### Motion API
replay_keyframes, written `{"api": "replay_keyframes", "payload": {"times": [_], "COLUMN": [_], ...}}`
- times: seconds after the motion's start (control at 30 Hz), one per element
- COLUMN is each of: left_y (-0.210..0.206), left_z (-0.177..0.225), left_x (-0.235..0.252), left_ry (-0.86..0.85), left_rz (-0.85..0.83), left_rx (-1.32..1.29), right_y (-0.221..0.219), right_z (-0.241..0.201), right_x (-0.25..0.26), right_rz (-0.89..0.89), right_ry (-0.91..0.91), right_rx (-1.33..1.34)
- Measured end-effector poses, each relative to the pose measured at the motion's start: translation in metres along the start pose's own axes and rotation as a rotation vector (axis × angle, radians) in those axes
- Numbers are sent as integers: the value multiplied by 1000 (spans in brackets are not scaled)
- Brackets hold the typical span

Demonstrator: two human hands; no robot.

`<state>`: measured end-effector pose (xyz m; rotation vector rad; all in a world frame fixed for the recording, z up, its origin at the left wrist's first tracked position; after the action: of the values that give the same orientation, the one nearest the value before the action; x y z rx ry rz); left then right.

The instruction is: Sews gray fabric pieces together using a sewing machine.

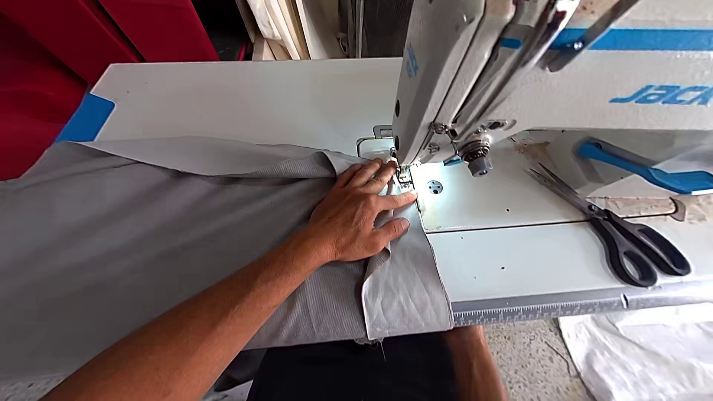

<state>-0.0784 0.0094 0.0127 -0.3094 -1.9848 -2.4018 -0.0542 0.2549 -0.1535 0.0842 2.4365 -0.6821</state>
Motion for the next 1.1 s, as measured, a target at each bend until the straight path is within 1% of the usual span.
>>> {"api": "replay_keyframes", "payload": {"times": [0.03, 0.07, 0.2, 0.27, 0.3, 0.33, 0.37, 0.5, 0.57, 0.67, 0.73, 0.8, 0.87, 1.0, 1.1], "left_y": [0, 0, 1, 1, 1, 1, 1, 3, 4, 5, 6, 6, 5, 10, 11], "left_z": [0, -1, 0, 0, 0, -1, -1, 1, 2, 4, 4, 4, 4, 9, 10], "left_x": [0, 0, 2, 1, 1, 1, 1, 2, 1, 0, 1, 1, 0, -1, -2], "left_ry": [-8, -19, -56, -61, -60, -58, -59, -57, -66, -80, -77, -78, -90, -142, -167], "left_rz": [3, 12, 28, 28, 30, 35, 40, 54, 68, 94, 82, 78, 88, 146, 168], "left_rx": [-4, -4, 1, -1, 0, 1, 4, 20, 27, 40, 47, 41, 37, 52, 35], "right_y": [12, 13, -4, -13, -16, -19, -21, -20, -19, -19, -21, -25, -33, -63, -76], "right_z": [5, 4, -10, -15, -17, -19, -20, -26, -28, -28, -28, -29, -33, -41, -44], "right_x": [7, 5, -29, -43, -50, -55, -61, -73, -75, -77, -76, -76, -79, -108, -118], "right_rz": [-150, -256, -595, -747, -791, -808, -785, -557, -495, -516, -545, -556, -604, -748, -770], "right_ry": [147, 225, 277, 321, 347, 370, 386, 492, 529, 518, 489, 453, 417, 287, 209], "right_rx": [-57, -113, -115, -227, -295, -359, -404, -373, -390, -422, -461, -545, -631, -582, -585]}}
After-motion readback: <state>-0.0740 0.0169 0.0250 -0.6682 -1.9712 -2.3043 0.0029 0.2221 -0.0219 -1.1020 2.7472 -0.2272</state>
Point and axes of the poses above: each hand's wrist, its own x-axis towards the middle knuckle, its own y-axis out of the back of the hand, z = x × y, the point moved 8 cm from there along x, towards the middle knuckle, and after that the axes turned 7 degrees about x, right-handed, at the moved point
